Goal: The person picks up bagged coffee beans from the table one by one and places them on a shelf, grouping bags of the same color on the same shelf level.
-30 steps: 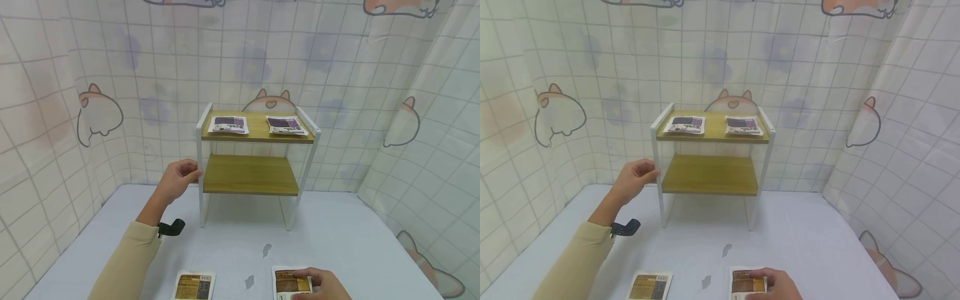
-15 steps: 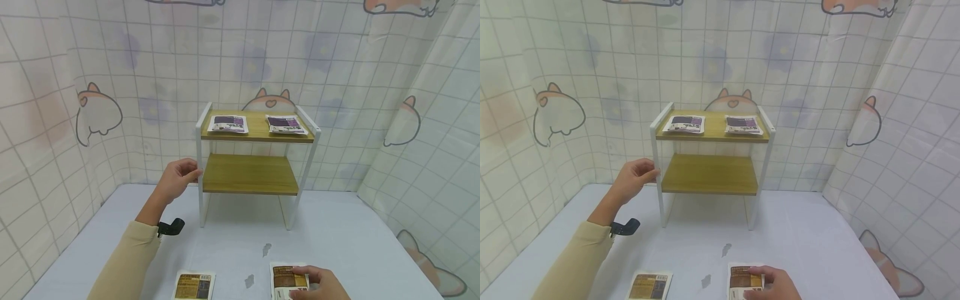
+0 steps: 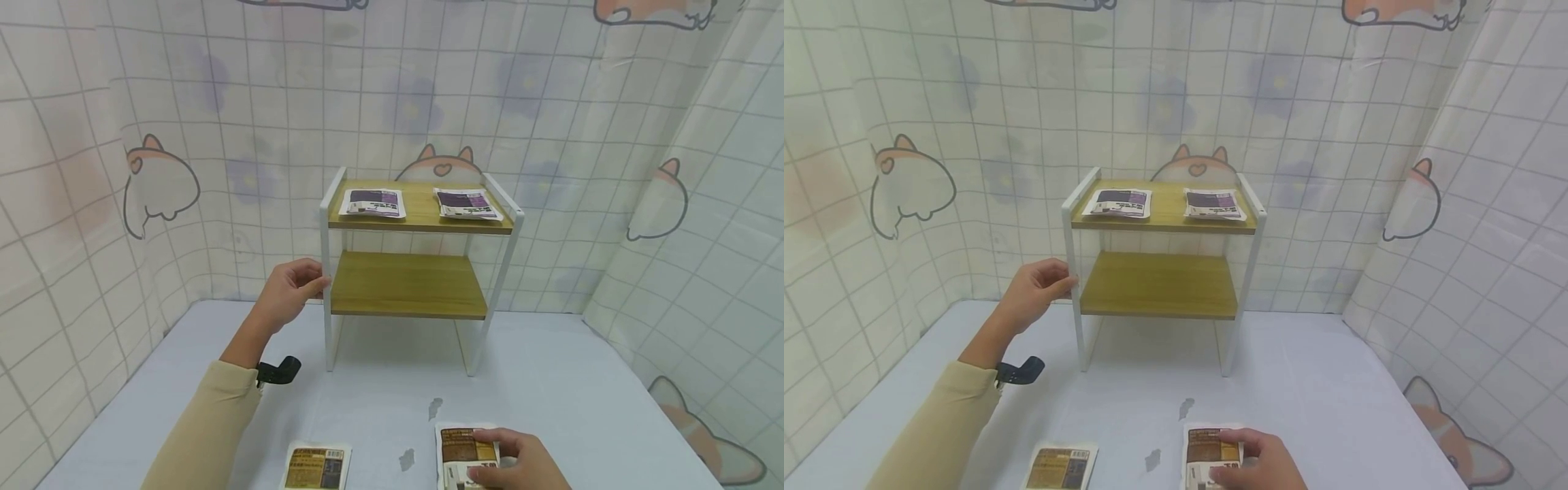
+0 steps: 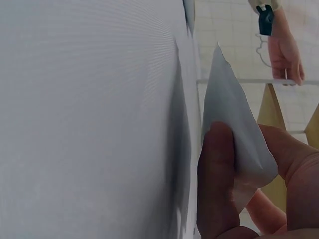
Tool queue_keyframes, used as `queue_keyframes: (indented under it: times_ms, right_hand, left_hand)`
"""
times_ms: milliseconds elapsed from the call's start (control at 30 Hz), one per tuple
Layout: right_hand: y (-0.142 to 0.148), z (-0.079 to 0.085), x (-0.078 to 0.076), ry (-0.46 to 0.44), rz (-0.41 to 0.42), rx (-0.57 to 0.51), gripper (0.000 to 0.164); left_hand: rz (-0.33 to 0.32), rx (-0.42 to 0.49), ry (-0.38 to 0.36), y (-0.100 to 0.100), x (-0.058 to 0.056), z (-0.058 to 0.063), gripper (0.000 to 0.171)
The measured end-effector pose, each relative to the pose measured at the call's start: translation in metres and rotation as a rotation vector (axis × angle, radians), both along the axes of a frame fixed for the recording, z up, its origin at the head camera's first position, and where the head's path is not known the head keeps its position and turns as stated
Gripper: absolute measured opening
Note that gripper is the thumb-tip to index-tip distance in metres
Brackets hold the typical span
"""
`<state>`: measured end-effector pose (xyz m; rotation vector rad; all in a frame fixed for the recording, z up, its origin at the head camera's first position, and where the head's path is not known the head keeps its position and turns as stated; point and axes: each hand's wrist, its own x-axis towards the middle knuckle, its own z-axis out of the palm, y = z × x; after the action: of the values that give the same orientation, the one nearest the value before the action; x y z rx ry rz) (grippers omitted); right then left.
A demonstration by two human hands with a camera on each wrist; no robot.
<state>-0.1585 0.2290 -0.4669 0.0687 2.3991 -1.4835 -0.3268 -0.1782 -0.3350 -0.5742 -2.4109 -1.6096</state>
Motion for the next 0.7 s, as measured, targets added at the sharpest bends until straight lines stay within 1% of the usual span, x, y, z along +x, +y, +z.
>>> queue_keyframes:
  times_ms: [267,367,533,700]
  right_hand:
    - [-0.003,0.002,-0.005,-0.006,-0.017,-0.051,0.069]
    - [-0.006,0.003,-0.007,0.005,-0.041,-0.028,0.069]
    - [-0.012,0.007,-0.011,0.028,-0.096,0.061,0.067]
    - [-0.015,0.011,-0.012,0.061,-0.121,0.084,0.063]
  left_hand:
    - [-0.005,-0.001,0.001,0.000,0.000,0.000,0.019]
    - [-0.003,-0.004,0.001,-0.001,-0.001,0.000,0.019]
    - [-0.001,-0.004,-0.002,0.000,-0.001,-0.001,0.019]
    - [0.000,-0.006,0.002,0.000,-0.002,-0.001,0.017]
